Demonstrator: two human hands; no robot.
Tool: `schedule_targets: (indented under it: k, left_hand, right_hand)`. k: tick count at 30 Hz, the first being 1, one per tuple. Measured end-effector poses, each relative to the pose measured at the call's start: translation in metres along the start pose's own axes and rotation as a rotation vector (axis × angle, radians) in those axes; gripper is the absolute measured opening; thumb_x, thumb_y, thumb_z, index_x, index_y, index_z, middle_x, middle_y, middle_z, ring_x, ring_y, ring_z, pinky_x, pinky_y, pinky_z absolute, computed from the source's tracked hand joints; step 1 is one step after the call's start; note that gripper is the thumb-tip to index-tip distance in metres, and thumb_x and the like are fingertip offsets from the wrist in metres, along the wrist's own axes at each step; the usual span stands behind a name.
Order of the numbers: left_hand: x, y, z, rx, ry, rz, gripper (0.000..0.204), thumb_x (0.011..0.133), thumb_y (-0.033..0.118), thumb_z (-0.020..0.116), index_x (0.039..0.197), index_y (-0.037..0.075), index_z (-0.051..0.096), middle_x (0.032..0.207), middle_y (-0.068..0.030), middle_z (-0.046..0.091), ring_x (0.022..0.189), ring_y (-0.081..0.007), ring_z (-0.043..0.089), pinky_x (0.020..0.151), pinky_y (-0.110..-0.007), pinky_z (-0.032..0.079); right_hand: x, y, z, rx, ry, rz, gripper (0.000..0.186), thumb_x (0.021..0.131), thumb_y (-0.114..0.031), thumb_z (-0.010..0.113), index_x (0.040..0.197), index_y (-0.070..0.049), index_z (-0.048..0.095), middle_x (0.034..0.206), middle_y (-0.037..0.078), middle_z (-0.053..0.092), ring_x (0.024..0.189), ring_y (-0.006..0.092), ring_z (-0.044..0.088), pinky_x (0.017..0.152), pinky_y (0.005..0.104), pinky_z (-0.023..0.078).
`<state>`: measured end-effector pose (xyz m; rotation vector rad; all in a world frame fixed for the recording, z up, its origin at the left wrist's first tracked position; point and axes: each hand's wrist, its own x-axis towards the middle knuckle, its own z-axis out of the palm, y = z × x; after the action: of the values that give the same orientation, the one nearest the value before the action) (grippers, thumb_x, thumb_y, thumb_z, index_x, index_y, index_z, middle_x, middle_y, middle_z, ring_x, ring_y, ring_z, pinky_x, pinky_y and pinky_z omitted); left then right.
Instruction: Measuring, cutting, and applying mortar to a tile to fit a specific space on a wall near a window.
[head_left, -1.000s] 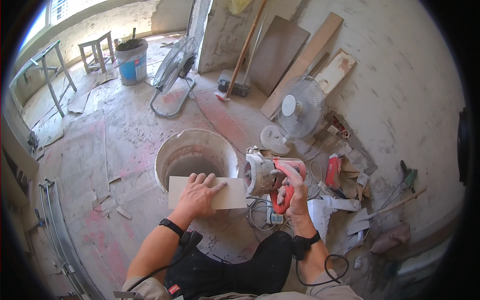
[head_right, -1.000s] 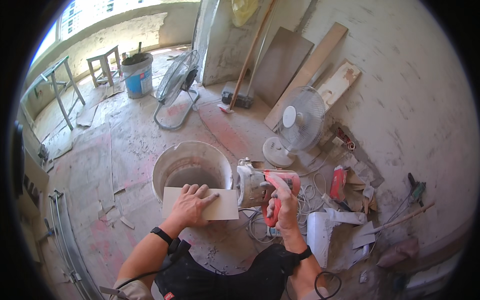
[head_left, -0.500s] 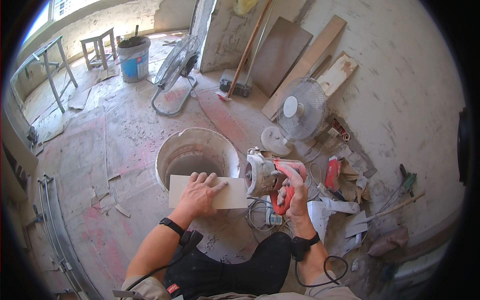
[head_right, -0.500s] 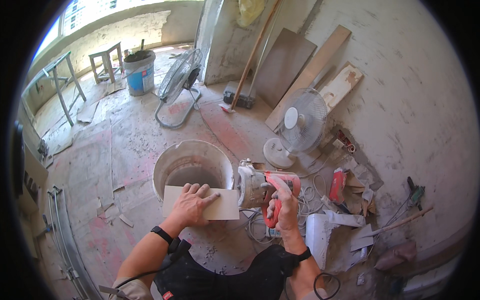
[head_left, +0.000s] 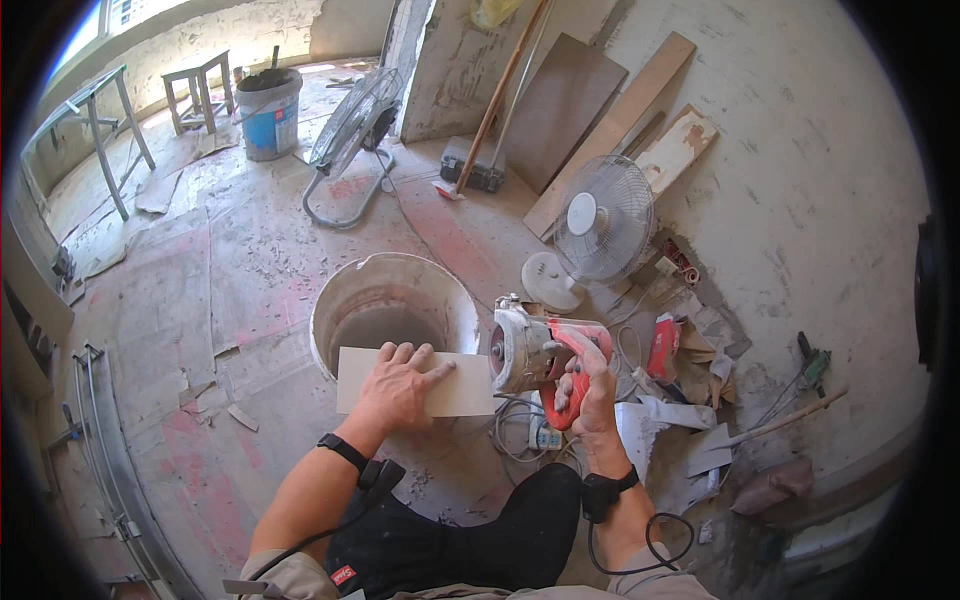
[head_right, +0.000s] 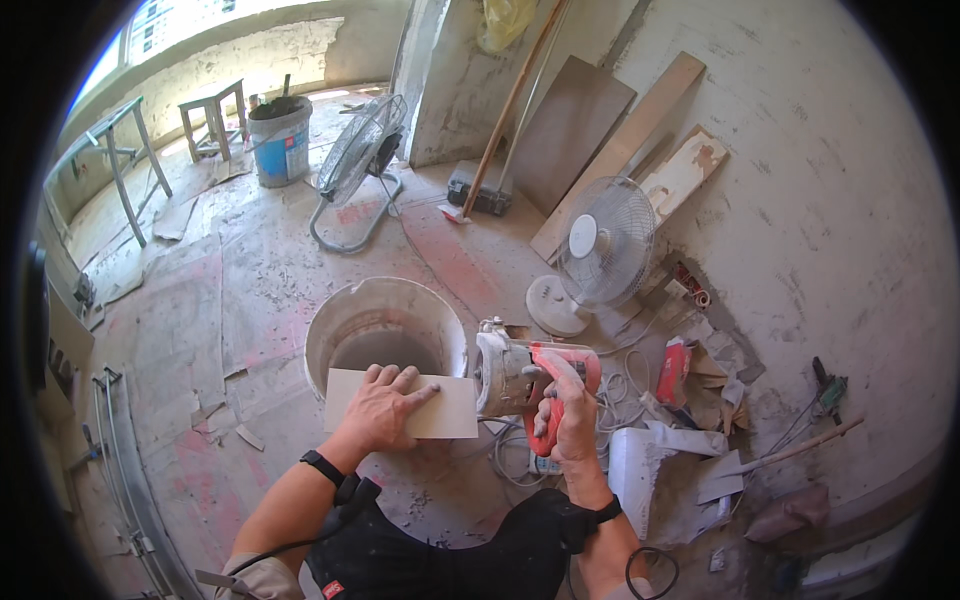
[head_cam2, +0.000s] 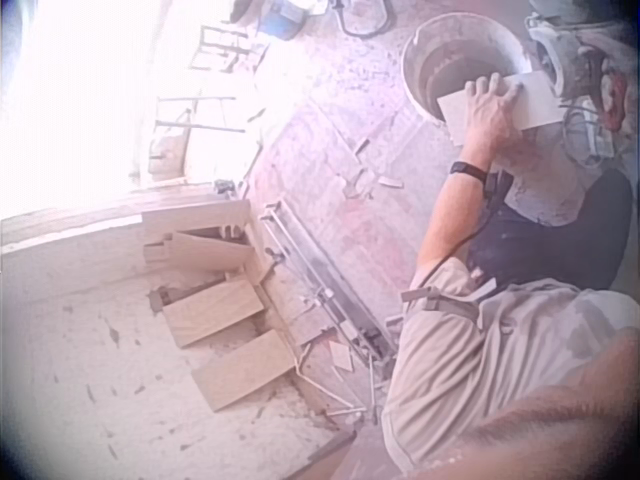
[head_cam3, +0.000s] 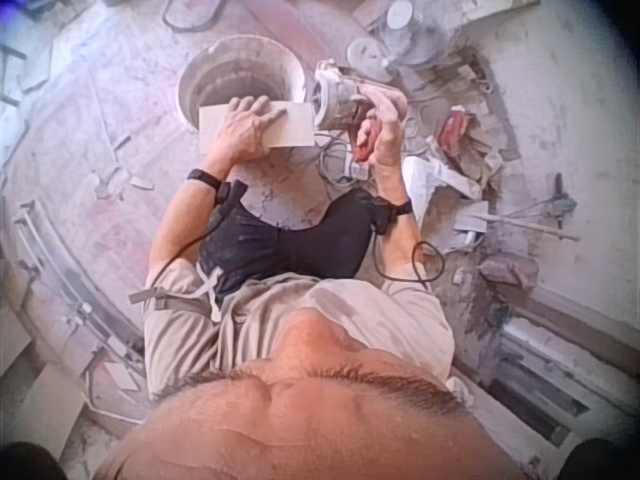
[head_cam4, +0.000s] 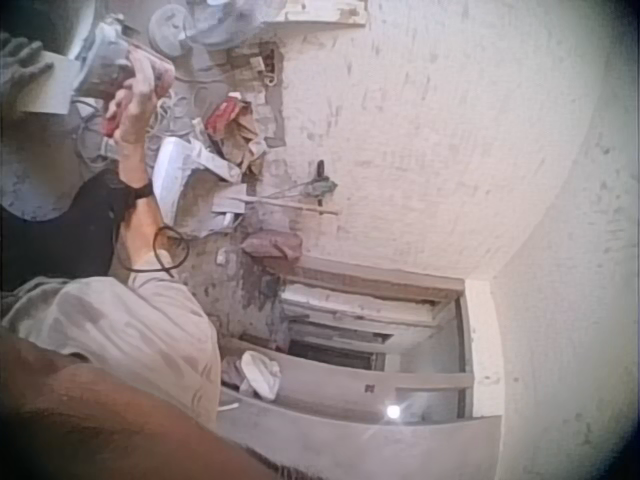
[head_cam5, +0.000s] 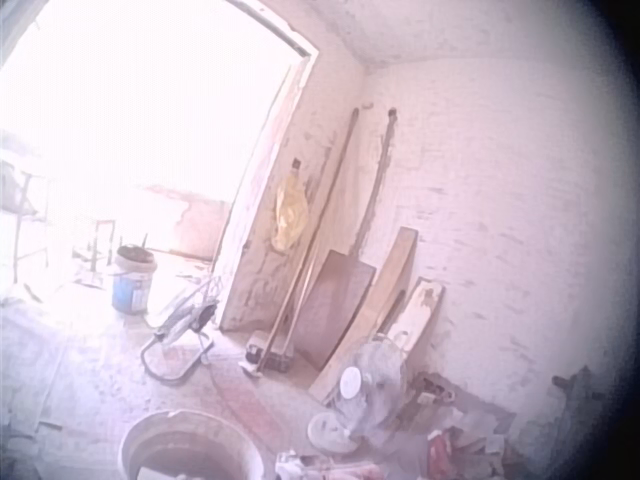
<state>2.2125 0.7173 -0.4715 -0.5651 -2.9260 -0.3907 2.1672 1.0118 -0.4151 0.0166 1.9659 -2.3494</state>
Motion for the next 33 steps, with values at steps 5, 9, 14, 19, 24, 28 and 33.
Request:
schedule_targets:
  k: [5,9,14,19,24,28,33]
  left_hand:
    - [0.001,0.000,0.000,-0.011,0.004,0.003,0.081,0.061,0.036,0.078,0.139,0.022,0.061,0.132,-0.0128,0.056,0.120,-0.0306,0.050,0.105,-0.041,0.032]
    - [0.001,0.000,0.001,-0.008,0.007,0.007,0.080,0.061,0.036,0.077,0.139,0.022,0.061,0.132,-0.0130,0.056,0.119,-0.0305,0.050,0.105,-0.041,0.033]
    - [0.001,0.000,0.003,-0.007,0.027,0.007,0.080,0.061,0.036,0.077,0.138,0.022,0.061,0.132,-0.0129,0.056,0.119,-0.0303,0.050,0.105,-0.041,0.033]
    - [0.000,0.000,0.002,-0.002,0.022,0.000,0.080,0.061,0.036,0.078,0.138,0.022,0.061,0.133,-0.0128,0.056,0.120,-0.0300,0.050,0.105,-0.041,0.033]
    - [-0.001,0.000,0.002,-0.017,0.014,-0.005,0.080,0.060,0.035,0.077,0.137,0.023,0.062,0.133,-0.0127,0.056,0.120,-0.0298,0.050,0.105,-0.041,0.032]
    - [0.000,0.001,0.000,-0.016,0.015,-0.002,0.079,0.060,0.034,0.077,0.137,0.022,0.062,0.133,-0.0129,0.056,0.120,-0.0298,0.050,0.106,-0.040,0.032]
    - [0.001,0.001,-0.001,-0.040,0.006,-0.013,0.079,0.060,0.033,0.076,0.137,0.022,0.062,0.135,-0.0133,0.056,0.120,-0.0298,0.051,0.106,-0.040,0.032]
  right_hand:
    - [-0.001,-0.004,0.005,0.032,0.004,-0.020,0.042,0.096,-0.043,0.057,0.109,-0.004,0.060,0.070,0.001,0.050,0.046,0.0104,0.049,0.039,0.0261,0.043]
    - [-0.001,-0.003,0.002,0.049,-0.007,-0.029,0.037,0.097,-0.039,0.058,0.098,-0.002,0.059,0.071,0.002,0.051,0.048,0.0101,0.051,0.037,0.0263,0.044]
    - [-0.001,-0.007,0.008,0.043,0.005,-0.046,0.037,0.097,-0.039,0.058,0.101,-0.002,0.059,0.075,0.001,0.050,0.048,0.0099,0.050,0.037,0.0264,0.043]
    - [-0.002,-0.008,0.014,0.053,0.020,-0.057,0.037,0.097,-0.039,0.058,0.100,-0.002,0.059,0.077,0.001,0.049,0.047,0.0101,0.050,0.037,0.0265,0.043]
    - [-0.002,-0.008,0.014,0.082,0.026,-0.039,0.036,0.096,-0.038,0.059,0.098,-0.002,0.058,0.074,0.001,0.050,0.047,0.0107,0.050,0.037,0.0265,0.043]
    - [-0.002,-0.010,0.012,0.064,0.017,-0.017,0.036,0.096,-0.039,0.060,0.096,-0.003,0.058,0.068,0.001,0.050,0.047,0.0107,0.050,0.037,0.0267,0.043]
    - [-0.003,-0.010,0.012,0.064,0.034,0.009,0.035,0.096,-0.039,0.059,0.095,-0.004,0.057,0.063,0.001,0.050,0.046,0.0111,0.049,0.038,0.0267,0.043]
